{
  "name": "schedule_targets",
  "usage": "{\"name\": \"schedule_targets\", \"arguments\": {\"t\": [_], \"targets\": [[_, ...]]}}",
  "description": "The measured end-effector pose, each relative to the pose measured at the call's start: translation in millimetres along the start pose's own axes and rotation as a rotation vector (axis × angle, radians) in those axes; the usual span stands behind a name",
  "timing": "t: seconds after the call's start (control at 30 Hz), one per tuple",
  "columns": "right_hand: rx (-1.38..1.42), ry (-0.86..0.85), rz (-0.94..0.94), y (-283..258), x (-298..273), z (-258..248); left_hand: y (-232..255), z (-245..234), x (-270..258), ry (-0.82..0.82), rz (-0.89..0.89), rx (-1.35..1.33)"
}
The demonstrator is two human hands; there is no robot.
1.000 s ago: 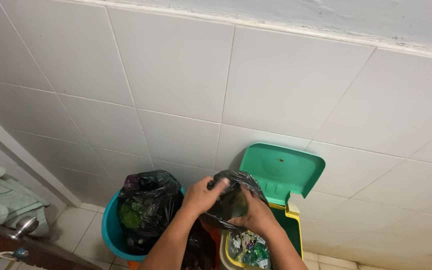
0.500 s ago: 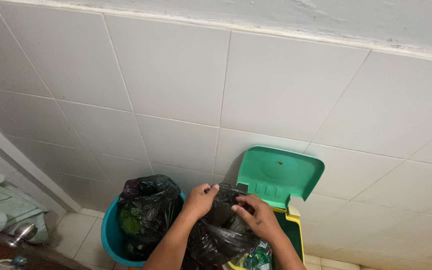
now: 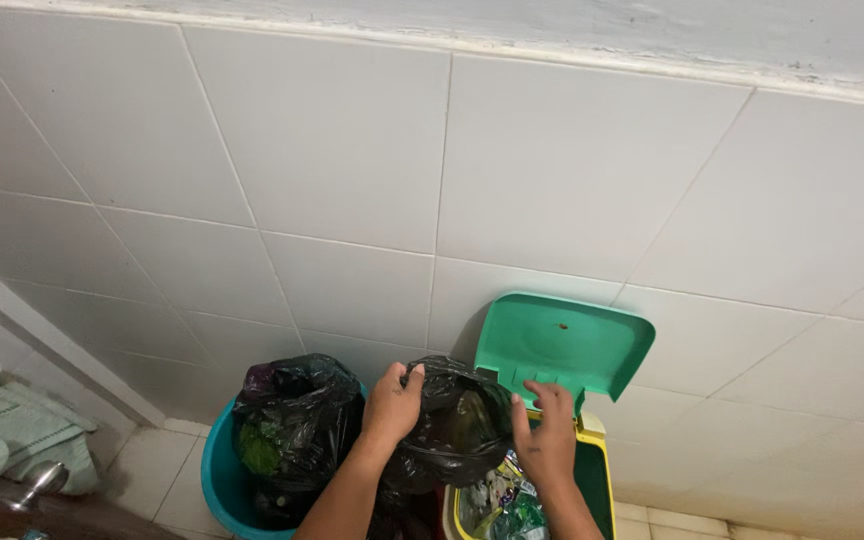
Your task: The person sorts through a black plastic bag filled with waste, picking out items and placing them into a green and yellow trash bin. The person handles various small waste items by hand, transferring them from the bag to the bin.
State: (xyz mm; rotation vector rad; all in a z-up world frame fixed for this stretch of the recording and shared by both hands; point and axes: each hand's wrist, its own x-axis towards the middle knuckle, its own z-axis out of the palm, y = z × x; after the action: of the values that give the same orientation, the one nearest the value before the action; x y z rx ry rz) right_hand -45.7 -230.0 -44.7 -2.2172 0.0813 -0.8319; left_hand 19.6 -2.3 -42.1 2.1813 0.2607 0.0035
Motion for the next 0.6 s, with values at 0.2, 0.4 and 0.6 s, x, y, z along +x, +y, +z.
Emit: {"name": "schedule_targets", "arguments": {"t": [0.2,0.4,0.6], "targets": [[-0.336,-0.362,0.314,45.7,-21.2,34.1,10.3,-2.4,-8.1,0.007,-0.003,-0.020],[-0.007,-0.412,0.201,88.9,-38.5,65.6,18.2,-3.4,-10.1,-0.007,-0.023,0.007],[-0.123,-0.425,0.307,111.1,-70.2,76.5,13.2,8.3,-12.6,0.096,0.099,-0.012]]}}
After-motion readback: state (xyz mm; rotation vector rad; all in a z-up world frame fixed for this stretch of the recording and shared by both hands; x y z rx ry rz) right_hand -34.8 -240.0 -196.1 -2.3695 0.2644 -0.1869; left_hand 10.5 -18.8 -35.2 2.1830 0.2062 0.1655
